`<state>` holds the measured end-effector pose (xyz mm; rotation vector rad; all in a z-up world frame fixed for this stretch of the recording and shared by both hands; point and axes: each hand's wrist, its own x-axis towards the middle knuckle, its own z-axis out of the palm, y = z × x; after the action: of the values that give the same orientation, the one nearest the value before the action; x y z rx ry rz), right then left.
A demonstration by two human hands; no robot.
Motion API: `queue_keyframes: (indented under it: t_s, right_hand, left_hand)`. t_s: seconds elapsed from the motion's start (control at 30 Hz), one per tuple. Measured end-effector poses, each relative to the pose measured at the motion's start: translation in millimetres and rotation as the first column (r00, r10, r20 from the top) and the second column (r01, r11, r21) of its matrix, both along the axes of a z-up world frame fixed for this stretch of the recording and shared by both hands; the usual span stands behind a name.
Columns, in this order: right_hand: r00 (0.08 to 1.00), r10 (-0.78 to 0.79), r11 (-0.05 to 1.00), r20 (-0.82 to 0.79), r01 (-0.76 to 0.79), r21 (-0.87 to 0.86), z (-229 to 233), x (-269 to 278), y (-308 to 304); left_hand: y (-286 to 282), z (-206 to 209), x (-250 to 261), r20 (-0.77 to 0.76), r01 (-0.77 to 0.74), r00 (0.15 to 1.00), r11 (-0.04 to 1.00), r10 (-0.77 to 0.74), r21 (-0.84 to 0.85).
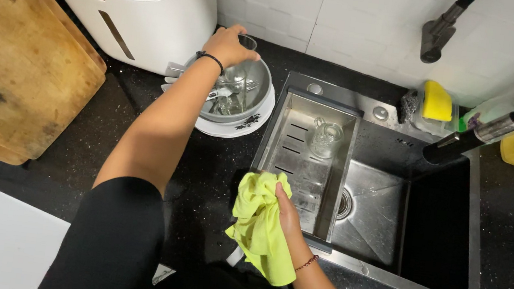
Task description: Wiping drinking glasses with a cloth and cleaning the kitchen countertop and faucet.
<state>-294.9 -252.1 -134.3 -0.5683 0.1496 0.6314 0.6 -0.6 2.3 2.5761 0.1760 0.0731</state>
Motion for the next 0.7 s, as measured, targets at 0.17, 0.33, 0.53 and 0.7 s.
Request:
queue_keyframes:
  t_s: [0.17,0.33,0.53,0.7]
  right_hand:
    - [0.999,-0.037,0.997,0.031,0.039,-0.059,14.9,-3.6,3.0]
    - [1.0,-0.023,0.998,-0.014,0.022,-0.066,-0.8,-0.4,0.1]
    - [0.997,-0.028,0.998,0.071,0.032,-0.056,14.3,-3.4,3.3]
    - [0.998,-0.022,0.997,0.052,0.025,-0.066,5.5,-1.6,1.3]
  left_hand:
    - [7.7,-5.3,8.7,0.013,0.002,1.0,1.0,-0.002,-0.019]
    - [9.3,2.5,0.8,0.015,0.033,0.999,0.999,-0.033,-0.032]
    - [14.7,-3.4,1.8,0.013,0.015,1.0,0.999,-0.015,-0.034]
    - [20.3,-5.6,3.4,0.018,-0.024,1.0,0.999,0.024,-0.026]
